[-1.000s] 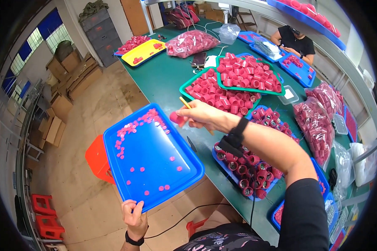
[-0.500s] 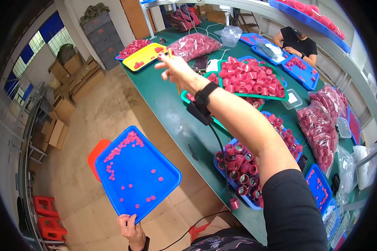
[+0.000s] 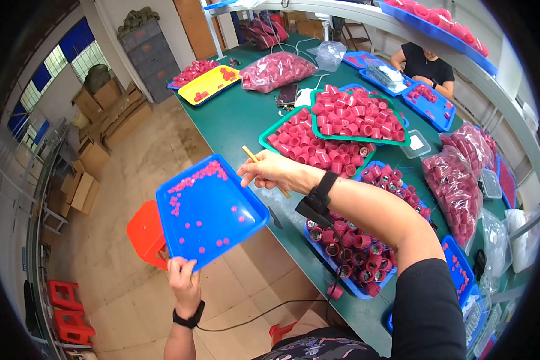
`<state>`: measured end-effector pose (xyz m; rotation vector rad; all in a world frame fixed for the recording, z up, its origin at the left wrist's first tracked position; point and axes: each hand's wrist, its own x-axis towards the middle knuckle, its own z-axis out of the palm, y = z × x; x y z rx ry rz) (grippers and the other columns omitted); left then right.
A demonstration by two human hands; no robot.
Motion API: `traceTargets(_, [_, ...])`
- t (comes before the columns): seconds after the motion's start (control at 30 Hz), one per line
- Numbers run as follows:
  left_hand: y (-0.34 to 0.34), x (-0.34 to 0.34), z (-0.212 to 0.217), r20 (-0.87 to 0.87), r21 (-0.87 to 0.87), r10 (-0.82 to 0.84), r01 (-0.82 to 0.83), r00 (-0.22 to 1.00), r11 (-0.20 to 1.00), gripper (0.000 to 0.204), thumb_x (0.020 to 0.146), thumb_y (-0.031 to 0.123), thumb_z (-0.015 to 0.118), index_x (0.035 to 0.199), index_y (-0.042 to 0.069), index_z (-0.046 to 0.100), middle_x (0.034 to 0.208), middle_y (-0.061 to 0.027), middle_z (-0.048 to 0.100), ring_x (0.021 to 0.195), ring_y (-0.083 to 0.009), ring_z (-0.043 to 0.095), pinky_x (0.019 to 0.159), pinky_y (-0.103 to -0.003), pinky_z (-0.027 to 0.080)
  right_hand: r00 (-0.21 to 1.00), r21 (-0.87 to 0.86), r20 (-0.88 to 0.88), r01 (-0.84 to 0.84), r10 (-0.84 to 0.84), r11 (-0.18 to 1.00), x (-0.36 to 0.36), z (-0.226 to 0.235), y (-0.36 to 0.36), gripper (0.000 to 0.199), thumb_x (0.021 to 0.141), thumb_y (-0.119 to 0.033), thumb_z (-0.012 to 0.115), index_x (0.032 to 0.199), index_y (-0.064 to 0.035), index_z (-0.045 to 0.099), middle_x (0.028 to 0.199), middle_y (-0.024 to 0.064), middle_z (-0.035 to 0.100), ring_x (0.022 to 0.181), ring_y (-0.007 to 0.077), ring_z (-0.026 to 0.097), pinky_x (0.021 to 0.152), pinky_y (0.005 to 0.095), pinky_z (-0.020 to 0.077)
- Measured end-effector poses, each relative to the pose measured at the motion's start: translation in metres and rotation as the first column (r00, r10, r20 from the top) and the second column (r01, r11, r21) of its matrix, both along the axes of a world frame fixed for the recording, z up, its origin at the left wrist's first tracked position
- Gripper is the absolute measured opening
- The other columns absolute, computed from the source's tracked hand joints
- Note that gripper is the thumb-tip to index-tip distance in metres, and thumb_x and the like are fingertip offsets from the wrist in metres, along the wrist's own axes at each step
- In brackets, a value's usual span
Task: Assembling small plastic components and caps at a manufacturing workbench.
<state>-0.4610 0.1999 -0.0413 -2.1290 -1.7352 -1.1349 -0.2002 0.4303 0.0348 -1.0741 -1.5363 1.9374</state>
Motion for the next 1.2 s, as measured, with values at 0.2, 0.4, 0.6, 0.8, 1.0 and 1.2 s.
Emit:
traceTargets(0.2, [0.029, 0.003, 0.016, -0.025, 0.086, -0.008, 0.010, 1.000, 0.996, 0.021, 0.067, -0.006, 0.069, 0.086, 0.000, 0.061, 0.078, -0.0105, 0.045, 0.078, -0.0275, 0.051, 0.066, -0.038, 0.044, 0.996, -0.006, -0.061, 0.067, -0.067, 0.998, 0.023, 0.012, -0.030, 0.025, 0.093, -0.018, 0.055, 0.109, 0.0009, 0.060, 0.081, 0.0073, 0.068, 0.048, 0.0043, 0.046, 0.039, 0.0182, 0.0308])
traceTargets(0.4, [-0.006, 0.012, 0.032, -0.023, 0.128, -0.067, 0.069, 0.997, 0.989, 0.023, 0.065, -0.001, 0.072, 0.086, 0.001, 0.063, 0.078, -0.0100, 0.044, 0.078, -0.0288, 0.053, 0.066, -0.038, 0.046, 0.914, 0.007, -0.066, 0.402, -0.401, 0.916, 0.048, 0.029, -0.079, 0.034, 0.091, -0.025, 0.060, 0.120, -0.0080, 0.054, 0.100, -0.0003, 0.054, 0.066, 0.0031, 0.048, 0.047, 0.0169, 0.0332])
traceTargets(0.6, [-0.048, 0.030, 0.055, -0.084, 0.115, -0.274, 0.283, 0.958, 0.952, 0.035, 0.061, 0.006, 0.077, 0.093, 0.002, 0.067, 0.078, -0.0076, 0.043, 0.078, -0.0288, 0.056, 0.065, -0.037, 0.048, 0.861, -0.160, -0.033, 0.496, -0.507, 0.853, 0.086, 0.032, -0.160, 0.043, 0.094, -0.044, 0.051, 0.119, -0.0094, 0.051, 0.089, -0.0011, 0.054, 0.062, 0.0039, 0.048, 0.045, 0.0179, 0.0363])
traceTargets(0.8, [-0.068, 0.041, 0.059, -0.135, 0.096, -0.451, 0.465, 0.882, 0.880, 0.040, 0.055, 0.003, 0.076, 0.094, 0.002, 0.068, 0.080, -0.0064, 0.044, 0.079, -0.0277, 0.056, 0.066, -0.035, 0.049, 0.874, -0.189, 0.027, 0.480, -0.485, 0.856, 0.110, 0.043, -0.250, 0.047, 0.093, -0.050, 0.050, 0.122, -0.0127, 0.051, 0.091, -0.0044, 0.057, 0.073, 0.0016, 0.053, 0.052, 0.0161, 0.0402])
traceTargets(1.0, [-0.065, 0.063, 0.062, -0.241, 0.070, -0.610, 0.640, 0.755, 0.765, 0.038, 0.054, 0.002, 0.073, 0.092, 0.004, 0.069, 0.081, -0.0050, 0.043, 0.082, -0.0252, 0.056, 0.067, -0.033, 0.050, 0.756, -0.062, -0.117, 0.642, -0.645, 0.764, 0.124, 0.028, -0.319, 0.045, 0.092, -0.028, 0.059, 0.127, -0.0016, 0.046, 0.110, 0.0024, 0.056, 0.098, 0.0070, 0.053, 0.082, 0.0250, 0.0478])
traceTargets(1.2, [-0.054, 0.114, 0.085, -0.310, 0.091, -0.753, 0.807, 0.580, 0.583, 0.036, 0.055, -0.003, 0.069, 0.090, 0.006, 0.069, 0.080, -0.0042, 0.042, 0.081, -0.0243, 0.056, 0.064, -0.032, 0.049, 0.433, -0.066, -0.247, 0.885, -0.867, 0.461, 0.148, -0.005, -0.386, 0.033, 0.095, -0.020, 0.055, 0.120, 0.0002, 0.050, 0.099, 0.0017, 0.059, 0.081, 0.0042, 0.057, 0.068, 0.0192, 0.0498])
